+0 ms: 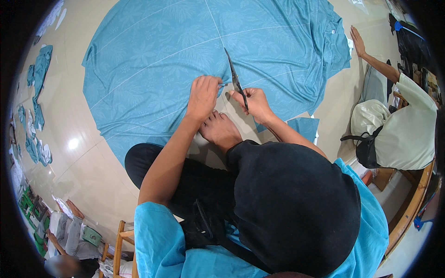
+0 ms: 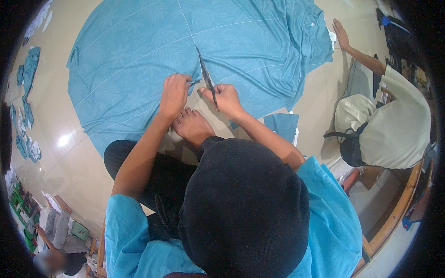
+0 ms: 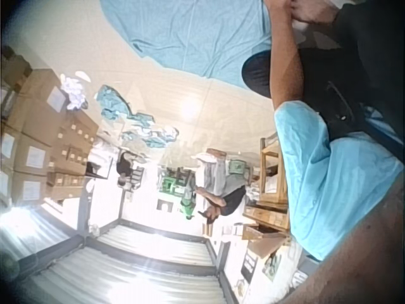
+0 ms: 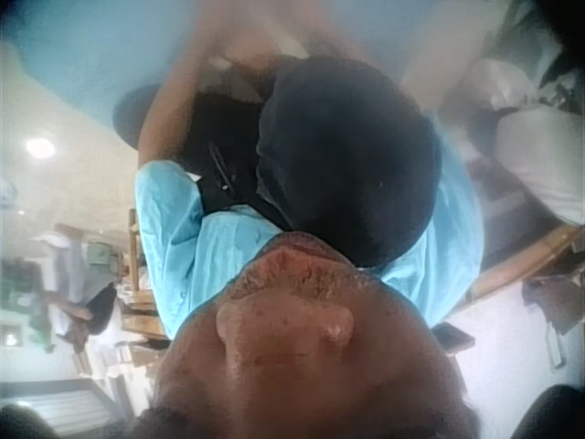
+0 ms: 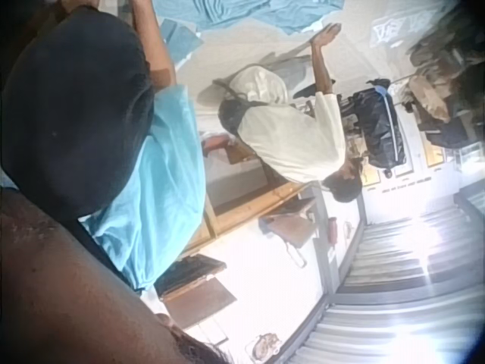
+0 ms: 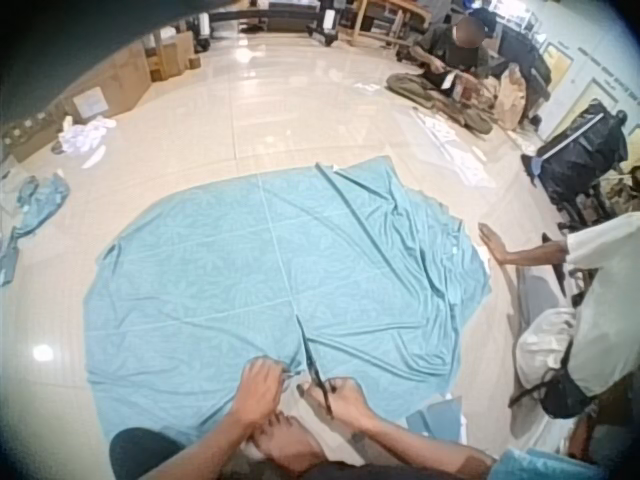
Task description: The person cuts a large piece of light blue patterned fabric using shears while sitting on the floor. They follow marked lines, periodically lifting and repositioning the fabric to continue cutting along the pattern.
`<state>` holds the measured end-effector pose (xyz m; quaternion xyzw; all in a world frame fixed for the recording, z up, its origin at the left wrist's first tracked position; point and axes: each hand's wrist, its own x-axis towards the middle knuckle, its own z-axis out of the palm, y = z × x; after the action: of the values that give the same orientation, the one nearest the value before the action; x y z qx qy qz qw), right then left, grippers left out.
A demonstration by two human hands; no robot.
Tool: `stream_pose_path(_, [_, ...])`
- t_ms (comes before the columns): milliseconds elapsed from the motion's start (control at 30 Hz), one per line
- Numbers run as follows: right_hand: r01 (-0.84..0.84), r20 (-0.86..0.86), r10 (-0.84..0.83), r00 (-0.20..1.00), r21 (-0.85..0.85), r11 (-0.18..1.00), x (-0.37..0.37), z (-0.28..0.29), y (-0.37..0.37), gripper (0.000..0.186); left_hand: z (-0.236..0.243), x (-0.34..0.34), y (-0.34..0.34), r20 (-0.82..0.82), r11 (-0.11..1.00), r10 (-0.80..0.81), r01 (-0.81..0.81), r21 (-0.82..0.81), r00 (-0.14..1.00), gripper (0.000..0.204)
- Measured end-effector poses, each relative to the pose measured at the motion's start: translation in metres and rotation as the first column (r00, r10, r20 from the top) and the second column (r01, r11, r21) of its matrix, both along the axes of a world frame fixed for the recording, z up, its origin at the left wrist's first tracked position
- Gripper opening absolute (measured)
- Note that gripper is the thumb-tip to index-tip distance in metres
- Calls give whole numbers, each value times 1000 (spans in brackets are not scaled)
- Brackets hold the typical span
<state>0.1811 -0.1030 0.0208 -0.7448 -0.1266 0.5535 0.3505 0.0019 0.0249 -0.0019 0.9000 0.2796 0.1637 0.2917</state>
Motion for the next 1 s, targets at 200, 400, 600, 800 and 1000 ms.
stream_pose_path(200, [4,-14,-4,1000,7,1000,1,3,0,48,-1,0,0,9,1000,2,-2,1,1000,19])
stream_pose_path(400, [29,-16,-28,999,46,999,3,7,14,59,-3,-1,0,14,1000,4,-4,5,1000,20])
stream_pose_path(600, [40,-39,-38,999,55,998,5,9,26,57,-1,-2,-1,26,1000,5,-5,-6,1000,20])
stream_pose_path(800, [50,-42,-46,998,84,995,6,8,30,55,-2,-2,0,24,1000,-2,2,-5,1000,21])
stream_pose_path(1000, [54,-39,-51,998,61,997,6,7,30,54,-2,-2,-1,19,1000,3,-3,-2,1000,21])
